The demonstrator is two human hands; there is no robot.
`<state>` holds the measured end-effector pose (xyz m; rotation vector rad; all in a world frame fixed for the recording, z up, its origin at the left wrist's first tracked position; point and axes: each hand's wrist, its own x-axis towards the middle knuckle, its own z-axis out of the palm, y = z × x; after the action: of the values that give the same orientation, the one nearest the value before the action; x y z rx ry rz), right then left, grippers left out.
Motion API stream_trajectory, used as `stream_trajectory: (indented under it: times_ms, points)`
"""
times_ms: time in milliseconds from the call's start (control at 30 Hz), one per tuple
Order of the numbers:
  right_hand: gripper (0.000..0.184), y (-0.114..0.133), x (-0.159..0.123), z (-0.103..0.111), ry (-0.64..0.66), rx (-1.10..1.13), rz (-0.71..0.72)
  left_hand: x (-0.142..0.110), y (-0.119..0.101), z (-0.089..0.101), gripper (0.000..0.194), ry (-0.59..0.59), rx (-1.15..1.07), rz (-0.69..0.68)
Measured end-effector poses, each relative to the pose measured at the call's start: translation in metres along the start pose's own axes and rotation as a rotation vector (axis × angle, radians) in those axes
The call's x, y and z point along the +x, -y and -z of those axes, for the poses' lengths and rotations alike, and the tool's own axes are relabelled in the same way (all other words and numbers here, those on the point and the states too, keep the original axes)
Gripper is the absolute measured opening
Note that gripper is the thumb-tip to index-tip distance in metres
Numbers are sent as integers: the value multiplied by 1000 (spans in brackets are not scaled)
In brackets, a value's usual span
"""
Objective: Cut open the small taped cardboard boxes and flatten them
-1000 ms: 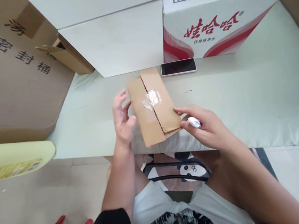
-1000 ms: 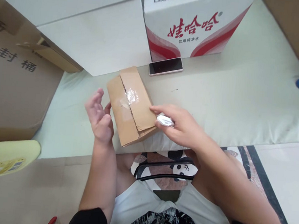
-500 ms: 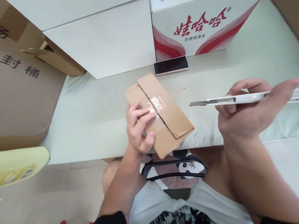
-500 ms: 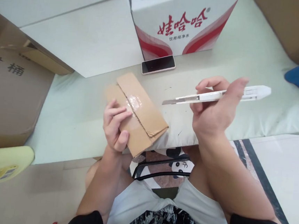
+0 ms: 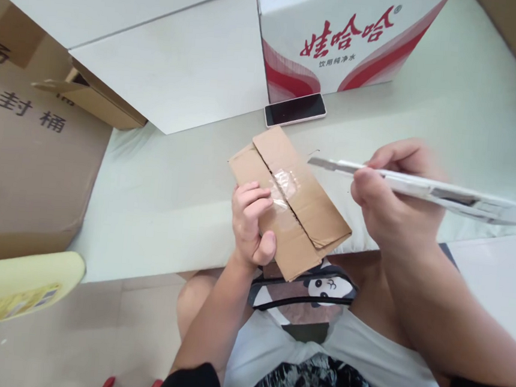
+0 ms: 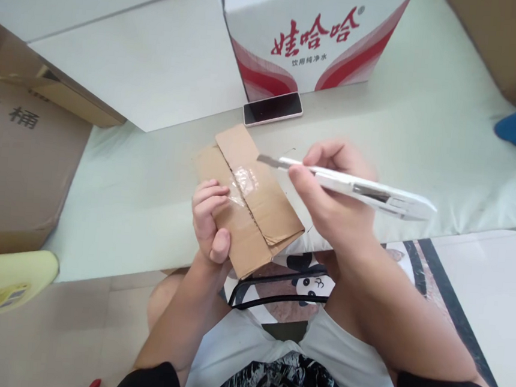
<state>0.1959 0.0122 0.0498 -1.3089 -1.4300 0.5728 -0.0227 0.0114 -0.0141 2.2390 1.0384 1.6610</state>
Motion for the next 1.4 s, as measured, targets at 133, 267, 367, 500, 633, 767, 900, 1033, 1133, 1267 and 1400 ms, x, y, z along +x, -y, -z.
stream_trajectory:
  times_ms: [133, 267, 367, 500, 633, 767, 900, 1033, 1133, 1267, 1400]
  points:
    - [24, 26, -6, -4, 29, 5, -54, 0, -2, 1, 43, 19, 51, 20]
    - [14, 46, -8, -5, 169, -32, 2, 1, -6, 5, 44, 88, 107, 33]
    - [17, 50, -8, -9, 302, -100, 41, 2, -7, 5, 45, 70, 93, 36]
    - [14, 47, -10, -17, 312, -230, 68, 3, -10, 0, 43, 34, 96, 30]
    - [10, 44, -12, -21, 211, -304, 67, 4, -13, -2, 42, 13, 89, 32]
    - [8, 42, -14, -20, 217, -351, 64, 2, -11, 1, 45, 51, 92, 26]
    - [8, 39, -14, -20, 235, -394, 82, -1, -8, 4, 45, 83, 80, 5]
    - [9, 39, -13, -21, 233, -408, 82, -4, -9, 6, 46, 115, 88, 20]
    - [11, 41, -12, -22, 218, -411, 104, -5, -9, 6, 48, 137, 94, 32]
    - [7, 46, -12, -23, 211, -439, 59, -7, -8, 6, 49, 139, 74, 34]
    - [7, 53, -15, -23, 224, -427, -21, -7, -7, 6, 50, 141, 64, 34]
